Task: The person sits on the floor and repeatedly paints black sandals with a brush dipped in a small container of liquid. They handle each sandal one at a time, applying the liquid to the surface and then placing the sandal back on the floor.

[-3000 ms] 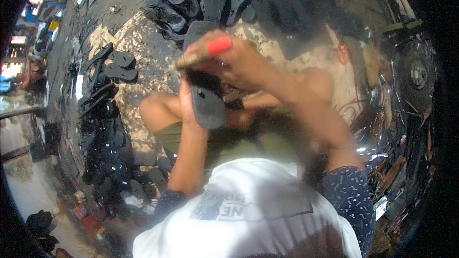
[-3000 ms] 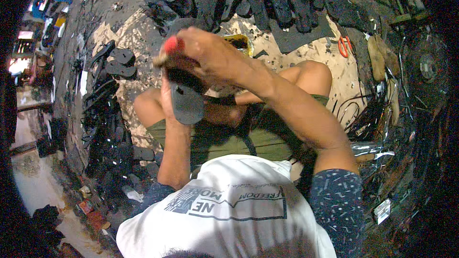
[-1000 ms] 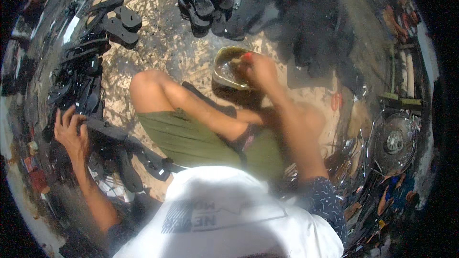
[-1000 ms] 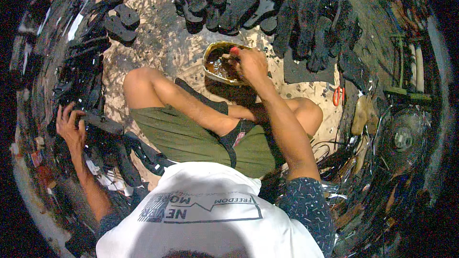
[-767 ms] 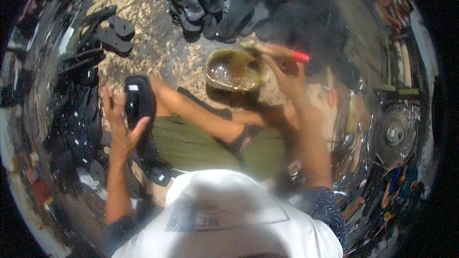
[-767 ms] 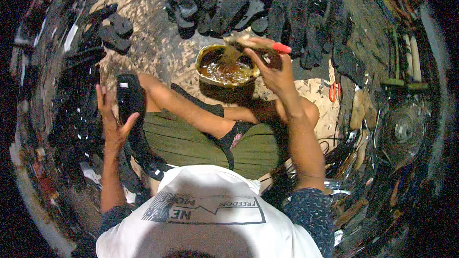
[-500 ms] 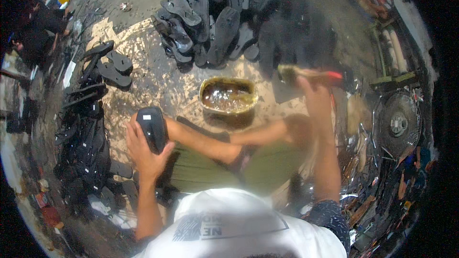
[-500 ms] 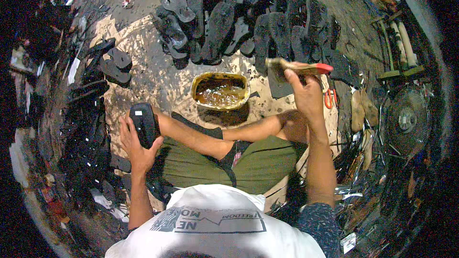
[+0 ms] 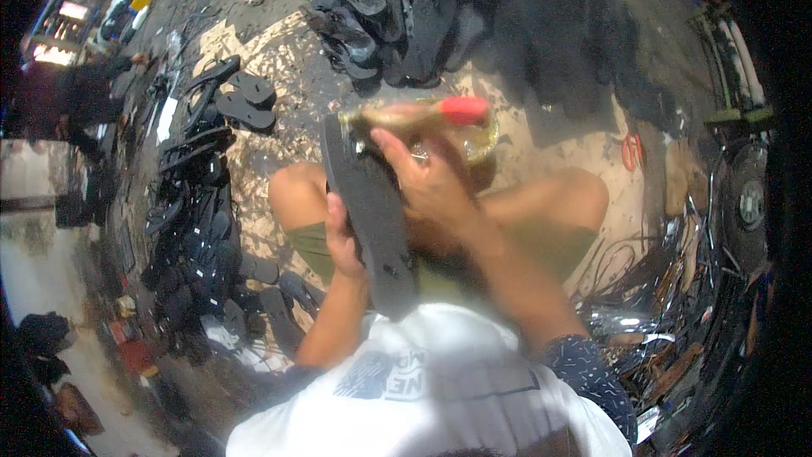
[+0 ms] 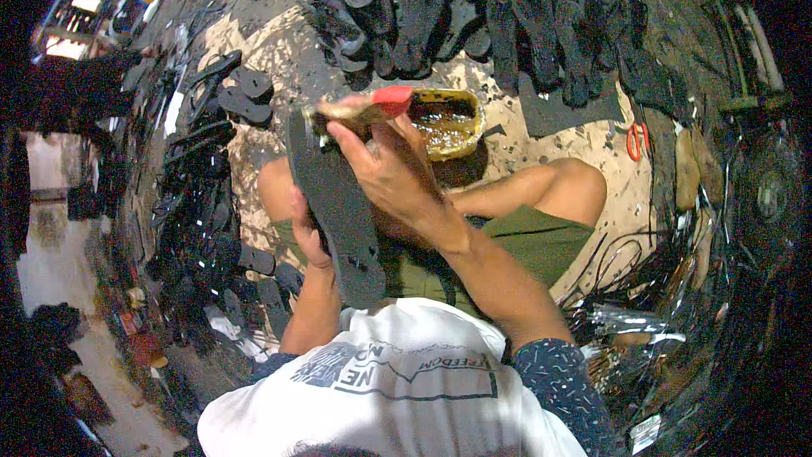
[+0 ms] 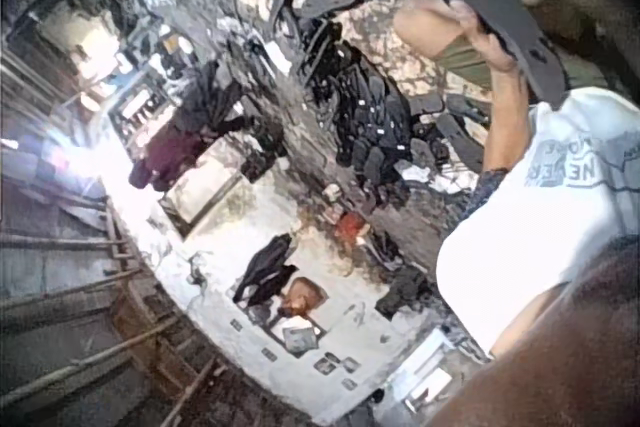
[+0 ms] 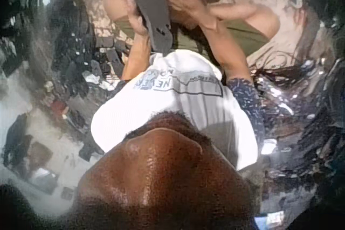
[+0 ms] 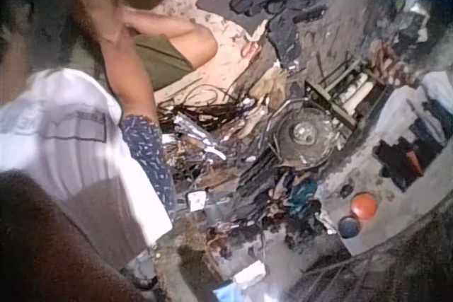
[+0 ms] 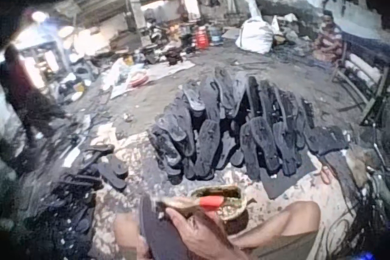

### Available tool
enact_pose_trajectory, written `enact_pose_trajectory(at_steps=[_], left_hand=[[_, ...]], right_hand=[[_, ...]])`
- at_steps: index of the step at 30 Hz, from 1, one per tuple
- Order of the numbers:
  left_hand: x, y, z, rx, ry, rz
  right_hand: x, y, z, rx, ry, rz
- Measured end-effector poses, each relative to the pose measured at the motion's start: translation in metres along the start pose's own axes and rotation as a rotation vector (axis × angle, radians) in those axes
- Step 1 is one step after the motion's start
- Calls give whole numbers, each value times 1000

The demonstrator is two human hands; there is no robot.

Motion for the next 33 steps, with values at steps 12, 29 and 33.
enact_pose_trajectory(at_steps=[12,29,33], left_hand=[[30,34,-13,78,234,-164],[14,68,7,-109,182,-141],[9,45,61,-309,16,92]], right_hand=[[-76,35,8,136,-123,-28],[-125,149,2,337,-261,-828],[-21,142,19,-102,-416,-382]])
Point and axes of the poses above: each hand's wrist, its own z-axis towards the middle knuckle, its own y-axis out of the back of the hand, x = y × z, the point moved 6 cm from there along z, towards the middle knuckle, and after that the axes turned 2 degrees about y, right-handed, at the moved point
